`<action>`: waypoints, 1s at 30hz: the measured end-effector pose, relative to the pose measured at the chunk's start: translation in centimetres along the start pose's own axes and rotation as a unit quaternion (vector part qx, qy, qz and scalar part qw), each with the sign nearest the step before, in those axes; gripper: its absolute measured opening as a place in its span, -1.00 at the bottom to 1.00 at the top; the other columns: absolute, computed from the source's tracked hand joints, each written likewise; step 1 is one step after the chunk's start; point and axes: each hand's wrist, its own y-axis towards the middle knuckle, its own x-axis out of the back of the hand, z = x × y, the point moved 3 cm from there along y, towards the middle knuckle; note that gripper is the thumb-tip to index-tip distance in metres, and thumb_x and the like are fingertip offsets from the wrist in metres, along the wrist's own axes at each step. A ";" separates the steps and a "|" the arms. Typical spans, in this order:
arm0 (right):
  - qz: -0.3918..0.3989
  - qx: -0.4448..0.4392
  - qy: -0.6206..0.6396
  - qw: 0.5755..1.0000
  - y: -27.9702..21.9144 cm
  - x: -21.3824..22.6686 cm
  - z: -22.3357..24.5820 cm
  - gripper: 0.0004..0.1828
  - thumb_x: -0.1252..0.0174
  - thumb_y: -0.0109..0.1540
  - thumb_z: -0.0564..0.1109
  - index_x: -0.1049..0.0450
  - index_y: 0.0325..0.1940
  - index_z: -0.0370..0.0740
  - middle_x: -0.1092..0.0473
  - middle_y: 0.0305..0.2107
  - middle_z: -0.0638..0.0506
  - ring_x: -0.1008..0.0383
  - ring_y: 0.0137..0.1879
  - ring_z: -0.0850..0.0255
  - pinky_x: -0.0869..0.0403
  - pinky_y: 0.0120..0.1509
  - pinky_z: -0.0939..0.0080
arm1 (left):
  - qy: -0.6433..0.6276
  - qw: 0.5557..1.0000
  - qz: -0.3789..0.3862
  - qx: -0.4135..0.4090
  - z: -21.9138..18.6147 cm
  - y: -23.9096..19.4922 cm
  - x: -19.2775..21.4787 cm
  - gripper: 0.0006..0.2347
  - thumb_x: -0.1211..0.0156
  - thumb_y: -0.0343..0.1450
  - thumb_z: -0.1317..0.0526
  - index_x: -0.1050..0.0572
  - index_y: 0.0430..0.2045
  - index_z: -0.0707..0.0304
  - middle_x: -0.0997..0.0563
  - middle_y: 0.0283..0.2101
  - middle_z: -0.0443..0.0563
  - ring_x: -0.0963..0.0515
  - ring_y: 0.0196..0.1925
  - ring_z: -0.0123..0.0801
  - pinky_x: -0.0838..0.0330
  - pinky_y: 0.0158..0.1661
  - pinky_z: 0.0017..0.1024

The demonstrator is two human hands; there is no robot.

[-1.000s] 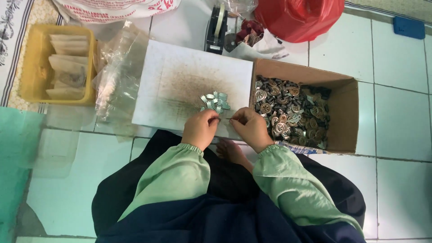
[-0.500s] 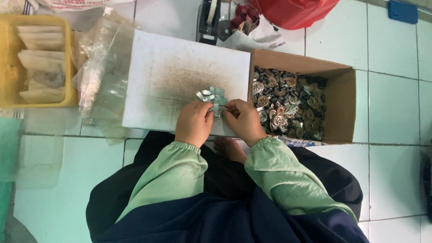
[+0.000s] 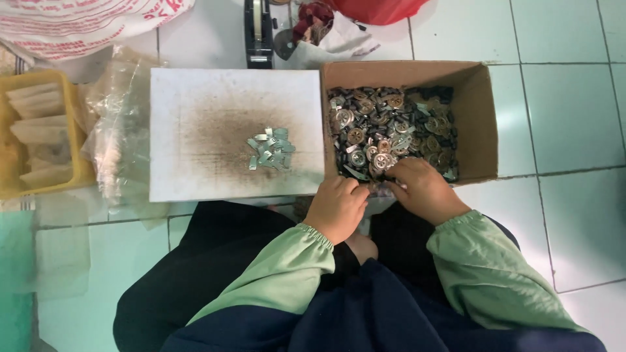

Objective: The person picks small metal components from a cardboard box, arranges them on a white board, and then places them into a clear plastic bag by hand.

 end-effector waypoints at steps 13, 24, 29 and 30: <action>0.288 -0.249 0.087 0.921 -0.9 3.9 -6.6 -0.61 0.06 0.39 0.09 -0.57 0.07 -0.12 -0.58 -0.12 -0.13 -0.56 0.07 -0.06 -0.54 0.13 -0.07 | -0.030 0.960 0.275 0.050 -2.7 5.6 -6.4 -0.77 0.00 0.55 0.10 -0.50 -0.27 0.29 -0.49 -0.24 0.12 -0.60 -0.20 -0.08 -0.48 -0.15 -0.18; 0.145 -0.273 0.023 0.951 3.7 -5.3 -21.5 -0.59 -0.05 0.36 -0.03 -0.50 0.29 -0.02 -0.42 0.05 -0.09 -0.53 0.10 -0.02 -0.58 0.08 0.02 | 0.068 0.948 0.294 0.102 4.4 11.2 -12.9 -0.75 -0.10 0.50 0.10 -0.58 -0.06 0.22 -0.56 -0.02 0.13 -0.57 0.10 0.03 -0.49 0.00 -0.13; 0.144 -0.235 -0.029 0.961 4.9 -5.1 -20.0 -0.62 -0.01 0.31 -0.23 -0.58 0.15 -0.07 -0.43 -0.02 -0.14 -0.56 -0.02 -0.12 -0.62 0.01 -0.06 | 0.084 0.897 0.395 0.179 2.9 13.6 -12.2 -0.57 -0.11 0.52 0.12 -0.36 0.26 0.34 -0.20 0.40 0.38 -0.25 0.43 0.21 -0.24 0.34 0.05; 0.138 -0.224 -0.057 0.963 5.1 -5.3 -19.8 -0.63 -0.02 0.29 -0.23 -0.60 0.10 -0.01 -0.43 -0.06 -0.10 -0.58 -0.05 -0.10 -0.63 -0.03 -0.04 | 0.053 0.895 0.397 0.196 2.7 13.2 -12.6 -0.56 -0.14 0.51 0.16 -0.34 0.28 0.39 -0.12 0.45 0.44 -0.23 0.45 0.25 -0.23 0.36 0.09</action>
